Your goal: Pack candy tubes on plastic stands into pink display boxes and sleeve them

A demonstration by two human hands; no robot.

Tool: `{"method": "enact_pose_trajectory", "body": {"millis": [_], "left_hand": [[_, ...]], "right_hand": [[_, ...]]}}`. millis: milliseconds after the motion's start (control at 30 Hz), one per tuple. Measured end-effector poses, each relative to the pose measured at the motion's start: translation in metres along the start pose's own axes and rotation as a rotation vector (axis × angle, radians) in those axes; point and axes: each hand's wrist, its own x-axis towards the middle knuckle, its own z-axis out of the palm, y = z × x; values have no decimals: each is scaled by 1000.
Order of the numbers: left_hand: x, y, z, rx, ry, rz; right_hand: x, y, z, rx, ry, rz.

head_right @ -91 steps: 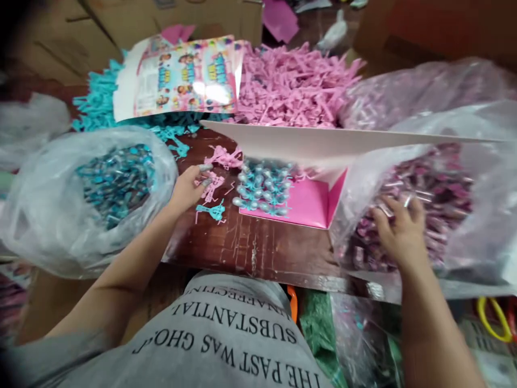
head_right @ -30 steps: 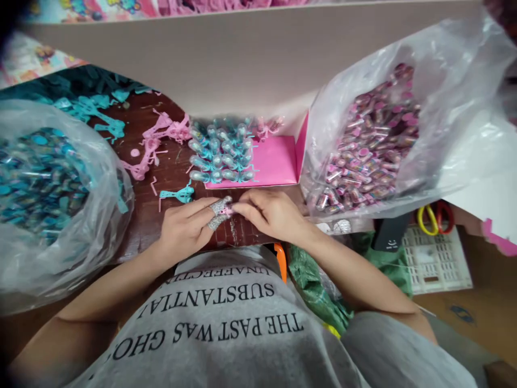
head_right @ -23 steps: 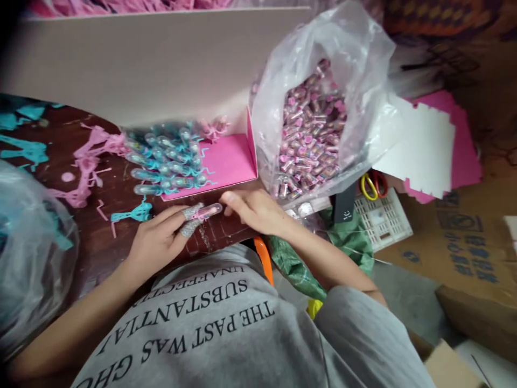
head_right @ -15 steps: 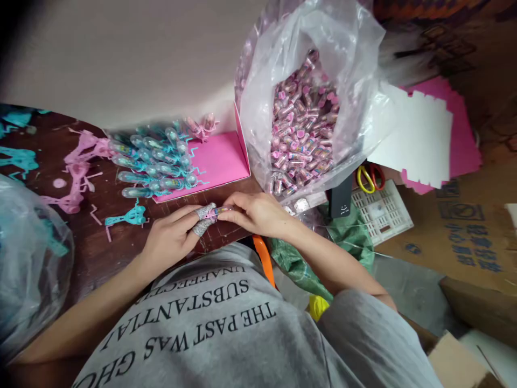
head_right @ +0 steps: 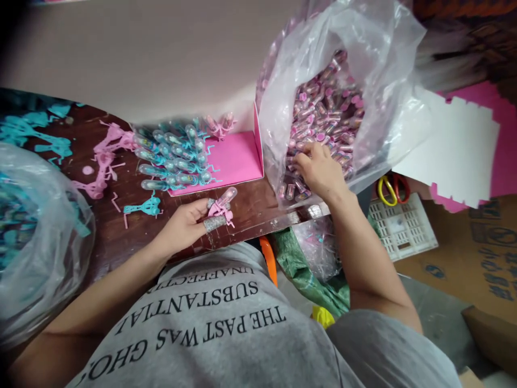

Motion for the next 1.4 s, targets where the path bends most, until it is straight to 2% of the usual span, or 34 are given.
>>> {"method": "enact_pose_trajectory", "body": {"millis": [100,200,300,367,433,533,667,767,900,1033,1133,1233,1400], "left_hand": [[-1,5,-6,0,69,-13],[-3,8,-12,-4,86,-44],[-5,7,-13,-19,70,-62],[-6,7,-12,-36,63,-64],[-7,10,-11,-48,70,-71],[-7,20,-8,-57,79,-89],[-4,29,-3,-76,38,-86],[-4,28,-4,-24,28,-12],[-9,22,-10,91,45,80],[-16,23,-10,196,115,127],[-20,29,-6,308,162,157],[-22,30,-3,360,185,178],[-24,25,-7,491,166,302]], "right_hand": [[-2,9,7,-31,42,-74],[-1,15,12,-38,-8,-122],[-1,15,10,-15,-32,-76],[-5,7,0,5,32,-45],[-12,-11,-15,67,145,-64],[-24,-55,-36,306,240,-242],[-32,-118,-43,606,64,-510],[-31,-141,-37,658,76,-569],[-33,-145,-34,566,169,-599],[-39,-144,-37,448,221,-629],[-42,-146,-41,402,152,-616],[-40,-151,-44,447,61,-537],[-31,-154,-47,778,-62,-435]]}}
